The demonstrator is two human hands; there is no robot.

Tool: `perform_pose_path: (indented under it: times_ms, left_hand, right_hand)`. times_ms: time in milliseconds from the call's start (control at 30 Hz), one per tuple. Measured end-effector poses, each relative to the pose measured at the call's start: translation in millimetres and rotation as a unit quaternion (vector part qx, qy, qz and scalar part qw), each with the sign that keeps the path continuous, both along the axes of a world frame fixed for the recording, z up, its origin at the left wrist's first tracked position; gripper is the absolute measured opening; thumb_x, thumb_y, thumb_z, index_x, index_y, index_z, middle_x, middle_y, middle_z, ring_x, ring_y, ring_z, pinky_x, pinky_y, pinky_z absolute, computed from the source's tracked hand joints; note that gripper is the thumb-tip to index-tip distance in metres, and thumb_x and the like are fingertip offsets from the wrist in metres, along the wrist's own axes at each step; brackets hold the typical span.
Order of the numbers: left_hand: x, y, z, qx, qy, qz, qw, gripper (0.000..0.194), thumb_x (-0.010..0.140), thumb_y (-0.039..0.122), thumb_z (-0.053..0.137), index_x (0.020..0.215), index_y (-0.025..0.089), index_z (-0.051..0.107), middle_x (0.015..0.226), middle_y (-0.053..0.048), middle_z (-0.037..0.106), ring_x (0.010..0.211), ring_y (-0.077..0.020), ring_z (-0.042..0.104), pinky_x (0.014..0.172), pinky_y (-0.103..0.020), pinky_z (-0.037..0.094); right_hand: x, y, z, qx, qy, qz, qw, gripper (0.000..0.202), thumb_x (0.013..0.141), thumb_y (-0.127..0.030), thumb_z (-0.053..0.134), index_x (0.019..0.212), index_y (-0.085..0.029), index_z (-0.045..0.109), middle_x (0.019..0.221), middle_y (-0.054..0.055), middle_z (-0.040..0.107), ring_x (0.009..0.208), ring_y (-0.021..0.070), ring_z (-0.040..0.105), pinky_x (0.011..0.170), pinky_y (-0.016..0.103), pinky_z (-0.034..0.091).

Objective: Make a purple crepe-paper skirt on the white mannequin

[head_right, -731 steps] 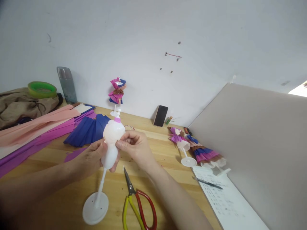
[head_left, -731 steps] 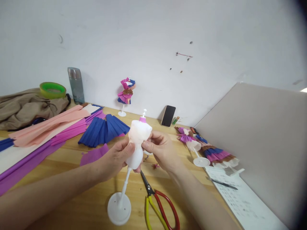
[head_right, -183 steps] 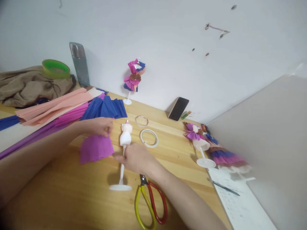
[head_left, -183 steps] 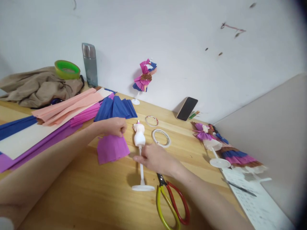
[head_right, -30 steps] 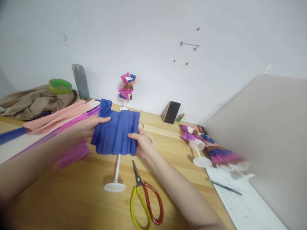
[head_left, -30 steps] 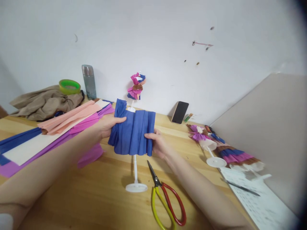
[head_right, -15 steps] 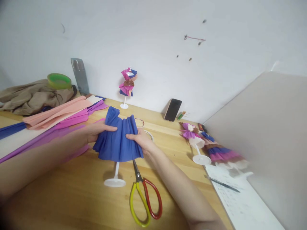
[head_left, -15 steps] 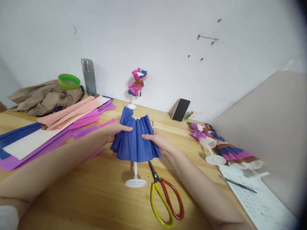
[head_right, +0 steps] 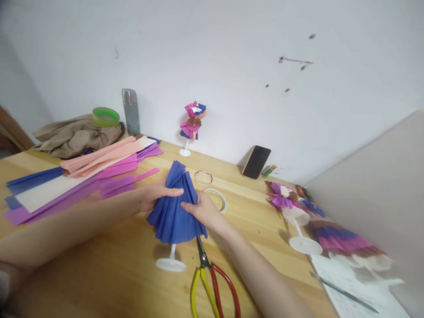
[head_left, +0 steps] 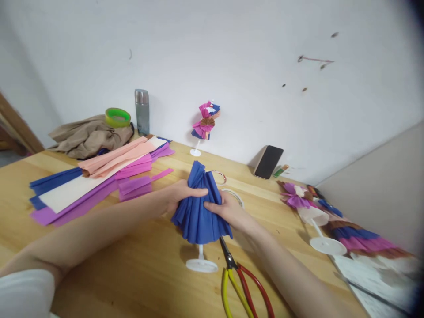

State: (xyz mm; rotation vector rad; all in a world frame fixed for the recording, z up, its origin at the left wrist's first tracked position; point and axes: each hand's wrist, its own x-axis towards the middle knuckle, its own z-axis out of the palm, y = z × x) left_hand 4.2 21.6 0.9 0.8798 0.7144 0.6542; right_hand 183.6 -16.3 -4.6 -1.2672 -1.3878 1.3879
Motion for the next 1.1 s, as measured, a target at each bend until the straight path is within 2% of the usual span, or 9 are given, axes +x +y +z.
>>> perform_pose_path:
  times_ms: [167,333,433,500,600,733,900,1033,1100]
  left_hand:
    - [4,-8,1.1,0.003,-0.029,0.012,0.999,0.045,0.048,0.024,0.093,0.086,0.011,0.074,0.085,-0.009,0.076,0.08,-0.0232,0.071,0.083,-0.037,0.056]
    - [2,-2,2.4,-0.008,-0.031,0.027,0.999,0.039,0.058,0.03,0.087,0.09,0.012,0.074,0.089,-0.012,0.076,0.085,-0.0252,0.071,0.084,-0.039,0.056]
    - [3,-2,4.3,-0.004,-0.042,0.03,0.999,0.033,0.06,0.028,0.085,0.087,0.012,0.073,0.089,-0.011,0.076,0.088,-0.025,0.07,0.086,-0.038,0.055]
    - [5,-3,4.6,0.001,-0.047,0.03,0.998,0.035,0.058,0.026,0.086,0.087,0.013,0.073,0.088,-0.01,0.076,0.088,-0.0246,0.07,0.086,-0.037,0.055]
    - [6,-6,2.9,0.002,-0.047,0.025,0.999,0.043,0.053,0.029,0.089,0.089,0.013,0.073,0.083,-0.009,0.075,0.084,-0.0253,0.07,0.085,-0.039,0.054]
    - [8,-12,0.0,0.012,-0.05,0.012,0.999,0.055,0.047,0.037,0.094,0.093,0.014,0.074,0.086,-0.008,0.074,0.089,-0.024,0.068,0.091,-0.038,0.051]
    - [9,-13,-1.9,-0.011,-0.056,-0.004,0.998,0.056,0.043,0.038,0.095,0.09,0.013,0.075,0.087,-0.009,0.074,0.085,-0.0252,0.069,0.09,-0.041,0.052]
    - [6,-5,-1.3,0.004,-0.062,0.047,0.997,0.053,0.045,0.03,0.093,0.092,0.011,0.074,0.09,-0.013,0.076,0.088,-0.0292,0.071,0.087,-0.041,0.055]
    - [2,2,-0.3,0.015,-0.046,0.065,0.997,0.047,0.05,0.025,0.09,0.093,0.014,0.073,0.089,-0.011,0.077,0.088,-0.0291,0.071,0.085,-0.041,0.057]
  right_hand:
    - [-5,-7,0.7,0.012,-0.012,0.024,1.0,0.021,0.063,-0.03,0.081,0.078,-0.017,0.073,0.072,0.0,0.075,0.067,0.0199,0.069,0.07,0.033,0.056]
    - [-4,-6,-2.0,-0.018,0.072,-0.05,0.996,0.041,0.061,-0.042,0.086,0.089,-0.016,0.072,0.085,0.007,0.078,0.075,0.0251,0.073,0.077,0.039,0.058]
    - [-6,-6,1.6,0.0,0.108,-0.084,0.991,0.05,0.059,-0.039,0.088,0.101,-0.018,0.069,0.1,0.008,0.078,0.091,0.0279,0.074,0.086,0.041,0.057]
    - [-8,-6,3.2,0.005,0.109,-0.09,0.99,0.053,0.057,-0.036,0.09,0.102,-0.02,0.068,0.104,0.008,0.077,0.093,0.0284,0.073,0.088,0.042,0.057]
    - [-9,-6,2.4,-0.016,0.101,-0.091,0.991,0.048,0.056,-0.035,0.09,0.096,-0.019,0.069,0.093,0.007,0.079,0.084,0.0292,0.074,0.084,0.043,0.058]
    - [-10,-8,-1.2,-0.036,0.105,-0.09,0.99,0.039,0.059,-0.036,0.089,0.088,-0.018,0.071,0.083,0.007,0.078,0.076,0.0286,0.074,0.079,0.042,0.059]
    - [-9,-12,-1.3,-0.059,0.118,-0.105,0.986,0.035,0.058,-0.033,0.089,0.085,-0.017,0.073,0.079,0.009,0.078,0.073,0.0305,0.074,0.077,0.046,0.06]
    - [-5,-7,5.4,-0.045,0.136,-0.169,0.975,0.03,0.059,-0.029,0.087,0.084,-0.018,0.074,0.081,0.009,0.079,0.075,0.0304,0.075,0.077,0.046,0.06]
    - [-1,-2,10.0,-0.049,0.147,-0.188,0.97,0.03,0.057,-0.025,0.086,0.083,-0.017,0.073,0.08,0.009,0.079,0.075,0.0305,0.075,0.078,0.045,0.061]
